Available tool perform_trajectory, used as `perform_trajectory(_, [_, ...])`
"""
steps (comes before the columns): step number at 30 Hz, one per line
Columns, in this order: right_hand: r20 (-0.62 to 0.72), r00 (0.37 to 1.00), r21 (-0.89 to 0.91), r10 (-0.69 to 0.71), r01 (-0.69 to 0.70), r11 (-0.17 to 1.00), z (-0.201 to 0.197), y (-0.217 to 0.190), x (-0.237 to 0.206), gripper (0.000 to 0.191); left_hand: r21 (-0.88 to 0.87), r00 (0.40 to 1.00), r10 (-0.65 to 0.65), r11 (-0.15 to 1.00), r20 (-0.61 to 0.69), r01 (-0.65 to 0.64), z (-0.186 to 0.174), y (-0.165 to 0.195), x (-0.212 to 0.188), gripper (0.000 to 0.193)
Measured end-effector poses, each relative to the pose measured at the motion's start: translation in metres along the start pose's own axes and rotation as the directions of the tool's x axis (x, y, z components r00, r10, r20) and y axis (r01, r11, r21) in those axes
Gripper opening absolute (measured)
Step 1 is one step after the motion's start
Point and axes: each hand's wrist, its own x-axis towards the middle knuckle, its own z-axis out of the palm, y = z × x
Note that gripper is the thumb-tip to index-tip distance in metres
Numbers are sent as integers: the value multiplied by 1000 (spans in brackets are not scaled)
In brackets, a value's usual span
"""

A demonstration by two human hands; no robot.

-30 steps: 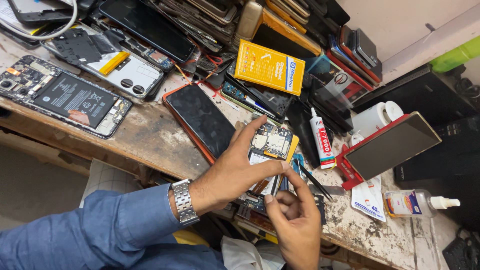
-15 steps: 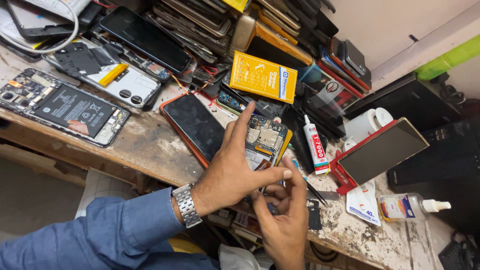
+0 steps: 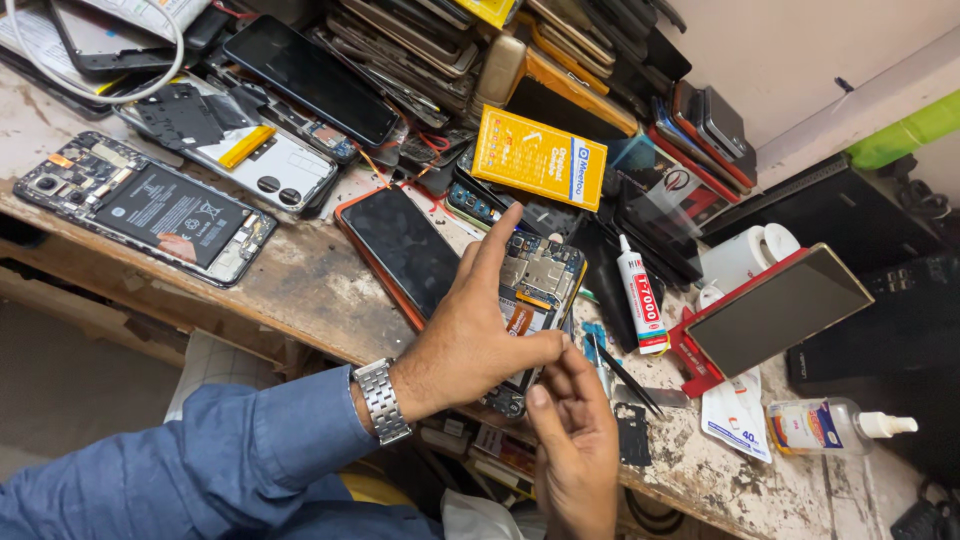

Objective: The person holds a replacement phone display/battery unit labeled 'Original Combo' and connects it to a charging cable to test it. They then pick up a disassembled smartphone, manipulate its internal components, and use tweezers to work on small parts at the workbench.

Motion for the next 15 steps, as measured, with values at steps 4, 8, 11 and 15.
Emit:
perform_trajectory(4, [-37, 999, -57, 22, -24, 998, 7, -2, -2, 70, -1, 1000, 16, 1000, -14, -16, -1, 6, 0, 117])
perform_trajectory(8, [6, 1000, -169, -4, 5, 986, 25, -8, -4, 86, -9, 999, -48, 999, -2, 48, 0, 13, -3, 115])
perform_trajectory(11, [36, 998, -166, -42, 48, 985, 30, -12, -1, 89, 4, 1000, -27, 1000, -7, 27, 1, 15, -2, 114])
perform_trajectory(15, [98, 995, -2, 9, -9, 1000, 26, -19, -2, 86, 19, 997, 57, 998, -51, -56, 0, 11, -1, 112])
